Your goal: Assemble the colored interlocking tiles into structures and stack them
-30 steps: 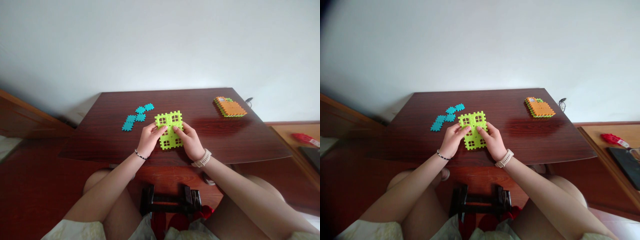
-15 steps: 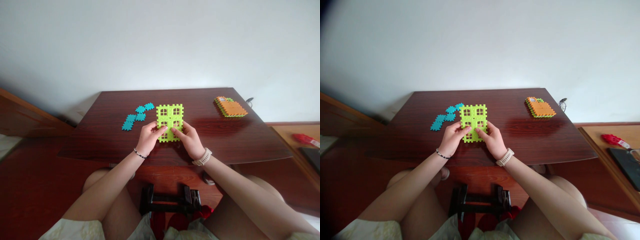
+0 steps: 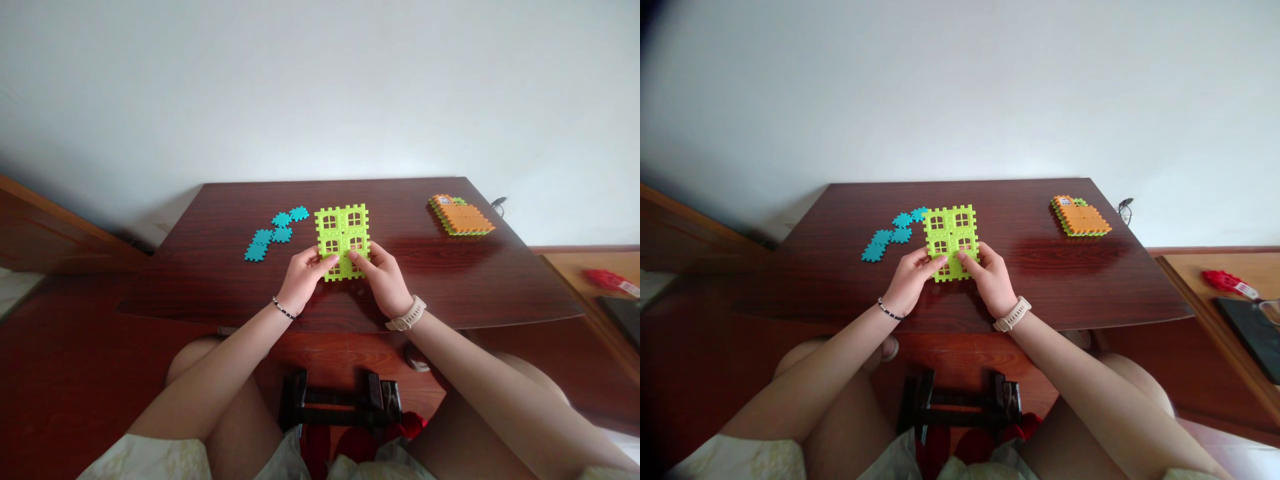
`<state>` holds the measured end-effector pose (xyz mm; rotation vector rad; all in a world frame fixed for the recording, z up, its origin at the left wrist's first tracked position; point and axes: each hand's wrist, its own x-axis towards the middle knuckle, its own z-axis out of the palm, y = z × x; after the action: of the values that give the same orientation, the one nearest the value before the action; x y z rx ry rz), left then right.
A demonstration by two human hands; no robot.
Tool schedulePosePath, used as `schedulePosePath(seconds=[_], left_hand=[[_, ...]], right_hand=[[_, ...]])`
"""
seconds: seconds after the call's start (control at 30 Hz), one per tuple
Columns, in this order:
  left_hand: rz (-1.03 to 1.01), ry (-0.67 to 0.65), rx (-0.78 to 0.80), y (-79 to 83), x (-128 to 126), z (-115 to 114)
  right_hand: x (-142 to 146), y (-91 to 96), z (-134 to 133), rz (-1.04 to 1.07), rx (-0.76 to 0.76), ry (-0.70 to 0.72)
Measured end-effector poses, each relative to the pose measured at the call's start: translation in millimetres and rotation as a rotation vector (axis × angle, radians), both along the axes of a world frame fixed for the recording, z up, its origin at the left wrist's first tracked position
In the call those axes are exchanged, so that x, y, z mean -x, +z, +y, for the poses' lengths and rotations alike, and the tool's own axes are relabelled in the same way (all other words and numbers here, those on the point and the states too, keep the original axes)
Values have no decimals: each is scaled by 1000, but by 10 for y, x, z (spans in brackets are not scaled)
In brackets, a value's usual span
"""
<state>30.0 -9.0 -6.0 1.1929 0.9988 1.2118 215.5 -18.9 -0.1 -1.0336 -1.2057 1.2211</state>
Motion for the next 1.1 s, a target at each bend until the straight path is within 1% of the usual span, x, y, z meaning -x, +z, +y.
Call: schedulePosePath(seconds=[0.13,0.33,0.63,0.73,0.83,0.93,1.0,1.1], left_hand=[[40,44,-4,1,27,4],[46,47,26,-10,38,-3],[79,50,32,-67,63,11],[70,57,13,-41,67,19],[67,79,-14,12,70,25],[69,104,-30,53,76,29],[62,107,-28,54,81,32],[51,92,-17,13,93,39]], right_hand=[[1,-19,-3,-22,12,24],[22,-6,-9,-67,-21,25],[16,28,-40,-152,-75,-22],[17,43,-42,-135,-59,21],[20,33,-45,-90,-10,85],[17,4,-46,-80,37,104],[12,-11,-46,-85,37,111],[3,-20,-50,-105,15,114]])
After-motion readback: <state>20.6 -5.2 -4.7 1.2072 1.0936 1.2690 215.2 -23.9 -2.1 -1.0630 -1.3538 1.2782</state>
